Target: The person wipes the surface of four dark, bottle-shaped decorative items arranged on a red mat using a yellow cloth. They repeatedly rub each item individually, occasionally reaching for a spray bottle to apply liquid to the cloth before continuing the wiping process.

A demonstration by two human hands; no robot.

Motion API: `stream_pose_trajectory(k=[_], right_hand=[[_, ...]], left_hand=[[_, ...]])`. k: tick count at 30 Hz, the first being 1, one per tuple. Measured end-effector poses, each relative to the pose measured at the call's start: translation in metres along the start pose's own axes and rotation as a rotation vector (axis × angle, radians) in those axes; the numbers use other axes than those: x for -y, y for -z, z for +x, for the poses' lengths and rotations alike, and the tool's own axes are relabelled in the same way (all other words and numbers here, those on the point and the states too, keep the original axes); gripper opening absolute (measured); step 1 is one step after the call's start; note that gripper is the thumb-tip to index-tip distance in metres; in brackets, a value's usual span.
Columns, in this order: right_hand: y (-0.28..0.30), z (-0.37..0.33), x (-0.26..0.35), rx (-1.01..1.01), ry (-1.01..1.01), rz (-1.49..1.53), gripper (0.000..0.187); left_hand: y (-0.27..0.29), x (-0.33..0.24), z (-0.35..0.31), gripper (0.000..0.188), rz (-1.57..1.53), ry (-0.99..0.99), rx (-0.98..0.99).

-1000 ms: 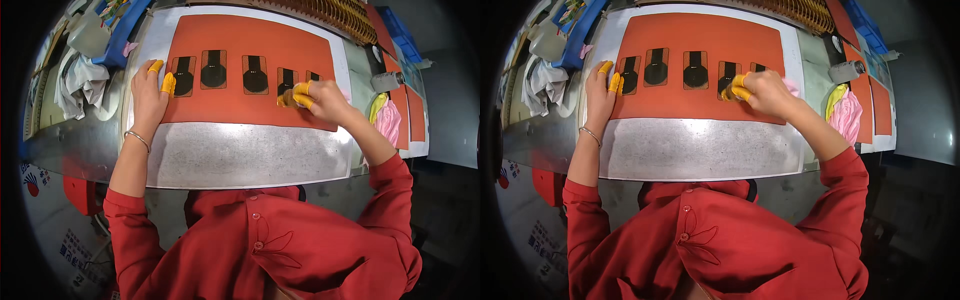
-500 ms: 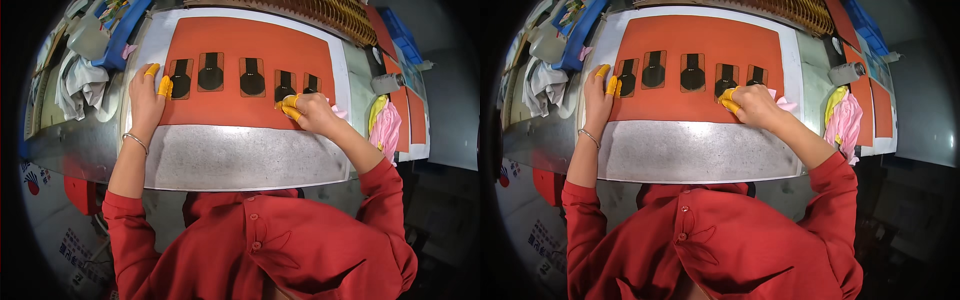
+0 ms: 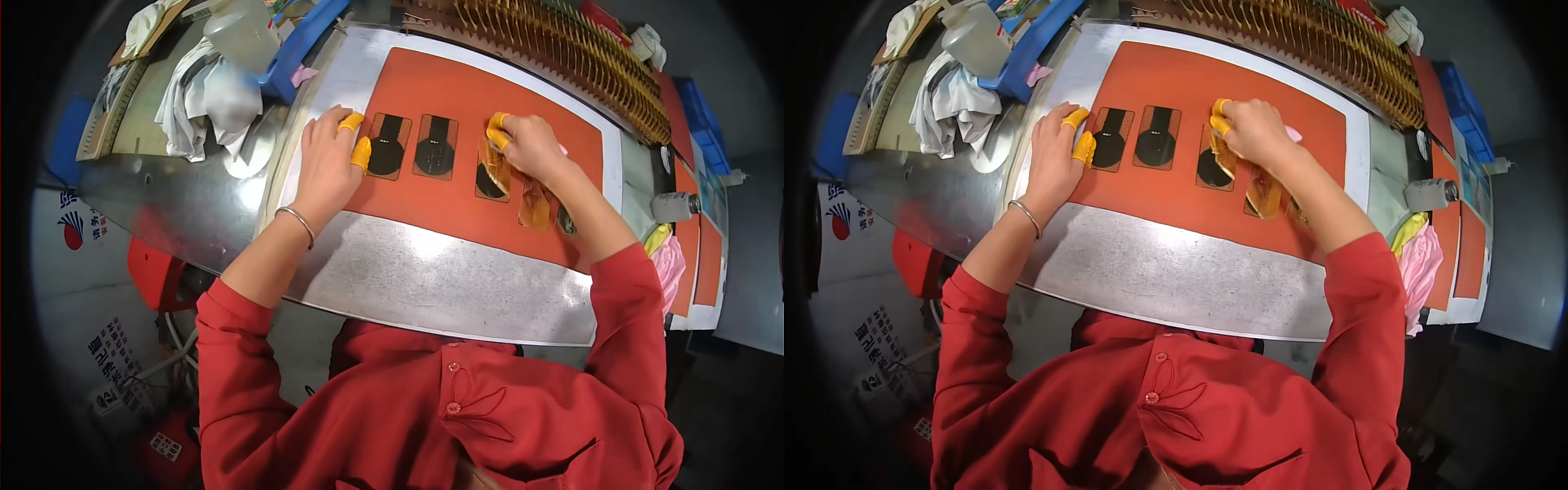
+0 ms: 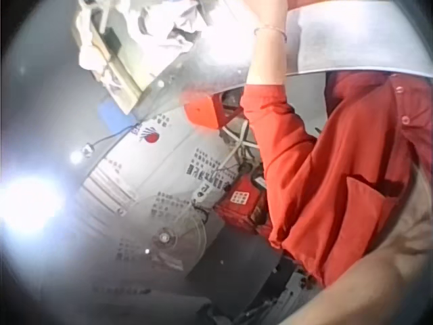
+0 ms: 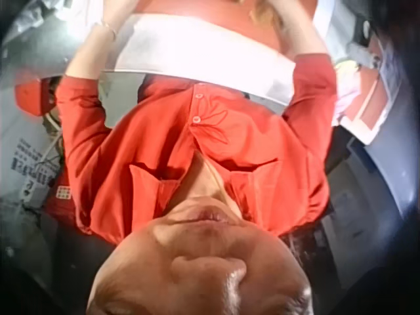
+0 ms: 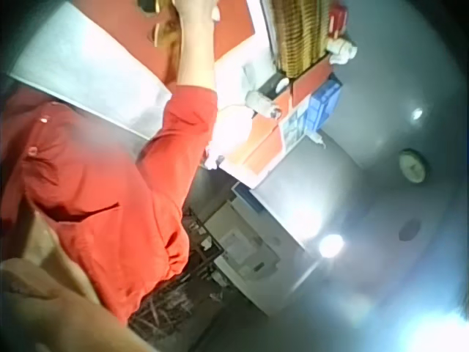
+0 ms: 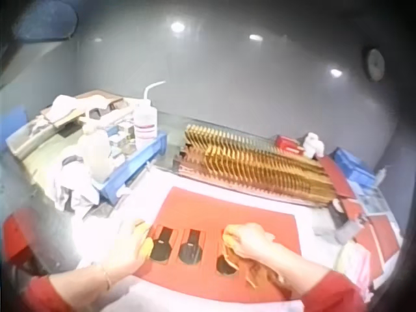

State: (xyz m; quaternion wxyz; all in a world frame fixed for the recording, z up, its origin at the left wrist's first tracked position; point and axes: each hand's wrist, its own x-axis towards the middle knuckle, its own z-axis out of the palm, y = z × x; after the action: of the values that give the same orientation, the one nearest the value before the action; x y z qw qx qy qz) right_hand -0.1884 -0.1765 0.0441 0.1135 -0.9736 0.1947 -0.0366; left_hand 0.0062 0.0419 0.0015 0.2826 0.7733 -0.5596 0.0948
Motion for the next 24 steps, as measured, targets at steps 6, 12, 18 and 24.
stream_pose_trajectory(k=[6, 12, 18, 24], right_hand=[[-0.018, -0.006, 0.044, 0.091, 0.296, 0.118, 0.013], [-0.019, 0.039, 0.043, 0.074, 0.152, 0.089, 0.016], [-0.033, 0.027, 0.047, -0.023, 0.246, -0.023, 0.01], [-0.013, 0.048, 0.055, 0.025, 0.108, 0.049, 0.01]], left_hand=[[0.0, 0.0, -0.001, 0.037, 0.017, 0.007, 0.032], [0.002, 0.002, 0.001, 0.04, -0.141, 0.044, 0.036], [0.001, 0.01, 0.0, 0.046, -0.258, 0.096, 0.044], [0.008, 0.025, 0.005, 0.048, -0.392, 0.074, 0.113]])
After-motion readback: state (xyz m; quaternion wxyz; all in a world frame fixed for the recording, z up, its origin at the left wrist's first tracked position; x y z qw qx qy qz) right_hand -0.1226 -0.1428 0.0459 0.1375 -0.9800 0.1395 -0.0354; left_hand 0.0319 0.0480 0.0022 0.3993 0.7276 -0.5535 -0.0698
